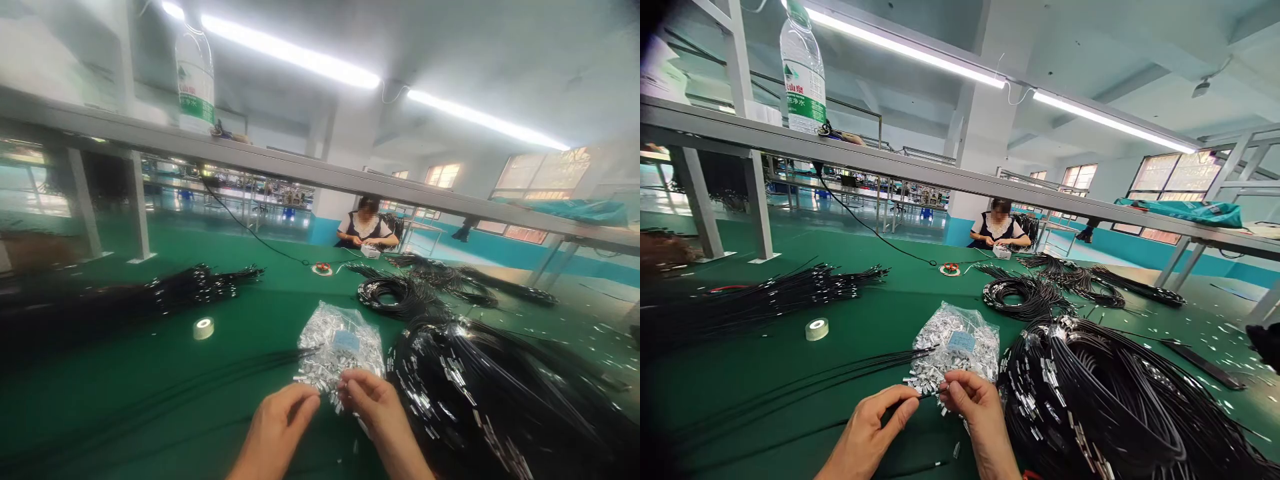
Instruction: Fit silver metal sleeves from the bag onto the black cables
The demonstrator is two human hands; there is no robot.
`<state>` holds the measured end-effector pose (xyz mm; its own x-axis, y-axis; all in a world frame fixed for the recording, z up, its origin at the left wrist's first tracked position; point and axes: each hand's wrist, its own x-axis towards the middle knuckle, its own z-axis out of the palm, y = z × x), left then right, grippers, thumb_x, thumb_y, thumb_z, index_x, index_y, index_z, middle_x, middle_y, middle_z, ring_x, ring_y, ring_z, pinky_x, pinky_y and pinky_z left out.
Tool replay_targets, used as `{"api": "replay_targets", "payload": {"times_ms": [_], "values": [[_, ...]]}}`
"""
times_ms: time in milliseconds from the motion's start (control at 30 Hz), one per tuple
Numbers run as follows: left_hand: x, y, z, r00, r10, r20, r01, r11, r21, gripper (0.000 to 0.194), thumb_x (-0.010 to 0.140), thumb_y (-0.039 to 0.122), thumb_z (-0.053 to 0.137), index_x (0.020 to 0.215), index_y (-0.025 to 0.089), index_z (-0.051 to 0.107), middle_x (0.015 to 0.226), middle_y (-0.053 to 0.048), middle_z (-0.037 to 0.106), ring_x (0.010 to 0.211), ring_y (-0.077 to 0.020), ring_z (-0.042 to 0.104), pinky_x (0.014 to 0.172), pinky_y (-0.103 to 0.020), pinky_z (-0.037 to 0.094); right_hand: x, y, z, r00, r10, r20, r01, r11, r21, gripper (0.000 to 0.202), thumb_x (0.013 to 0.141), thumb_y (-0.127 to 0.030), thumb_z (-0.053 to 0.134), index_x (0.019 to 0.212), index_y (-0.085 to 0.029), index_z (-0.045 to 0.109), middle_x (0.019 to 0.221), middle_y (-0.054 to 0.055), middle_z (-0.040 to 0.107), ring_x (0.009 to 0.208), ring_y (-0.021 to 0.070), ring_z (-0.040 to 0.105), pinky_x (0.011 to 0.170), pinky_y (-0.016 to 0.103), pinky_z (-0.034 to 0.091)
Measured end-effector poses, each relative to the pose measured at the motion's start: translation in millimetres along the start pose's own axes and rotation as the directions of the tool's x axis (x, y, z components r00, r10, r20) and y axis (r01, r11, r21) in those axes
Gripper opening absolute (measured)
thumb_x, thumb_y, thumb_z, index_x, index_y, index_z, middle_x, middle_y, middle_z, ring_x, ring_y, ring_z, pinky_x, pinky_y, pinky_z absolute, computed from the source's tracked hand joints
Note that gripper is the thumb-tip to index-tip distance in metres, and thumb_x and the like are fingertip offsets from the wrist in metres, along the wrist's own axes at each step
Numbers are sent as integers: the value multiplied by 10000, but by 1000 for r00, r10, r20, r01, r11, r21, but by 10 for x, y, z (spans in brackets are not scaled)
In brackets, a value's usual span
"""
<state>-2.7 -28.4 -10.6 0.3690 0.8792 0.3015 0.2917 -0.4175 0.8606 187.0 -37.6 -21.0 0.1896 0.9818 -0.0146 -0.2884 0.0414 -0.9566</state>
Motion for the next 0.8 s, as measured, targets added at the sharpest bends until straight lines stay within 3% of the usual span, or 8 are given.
{"api": "replay_targets", "payload": {"times_ms": [167,567,700,800], "values": [[-9,42,-7,999,-14,-40,14,1000,-11,228,915,367,498,848,235,672,843,25,699,773,-157,631,712,-188,444,-26,-28,26,999,-29,43,28,1000,13,310,495,-370,885,637,-156,711,546,20,673,528,135,598,547,236,453],[-6,34,-8,999,11,-48,-10,1000,10,224,910,358,511,840,230,681,834,23,701,770,-154,624,708,-183,437,-5,-36,-8,999,-44,32,43,999,15,277,602,-415,828,653,-189,676,574,-6,664,554,125,593,552,223,448],[-2,60,-26,999,-8,-50,8,1000,-6,233,914,362,501,828,225,668,822,27,692,751,-149,608,693,-179,426,-57,-151,10,992,-115,42,119,988,-102,214,577,-331,849,653,-191,706,655,20,704,640,154,614,616,237,465],[-10,76,-46,999,-36,-18,36,999,6,267,915,367,488,792,206,662,737,26,660,657,-140,568,623,-183,409,-142,-276,33,972,-207,111,231,931,-282,90,659,-272,791,665,-216,721,783,26,725,796,192,633,732,245,470]]}}
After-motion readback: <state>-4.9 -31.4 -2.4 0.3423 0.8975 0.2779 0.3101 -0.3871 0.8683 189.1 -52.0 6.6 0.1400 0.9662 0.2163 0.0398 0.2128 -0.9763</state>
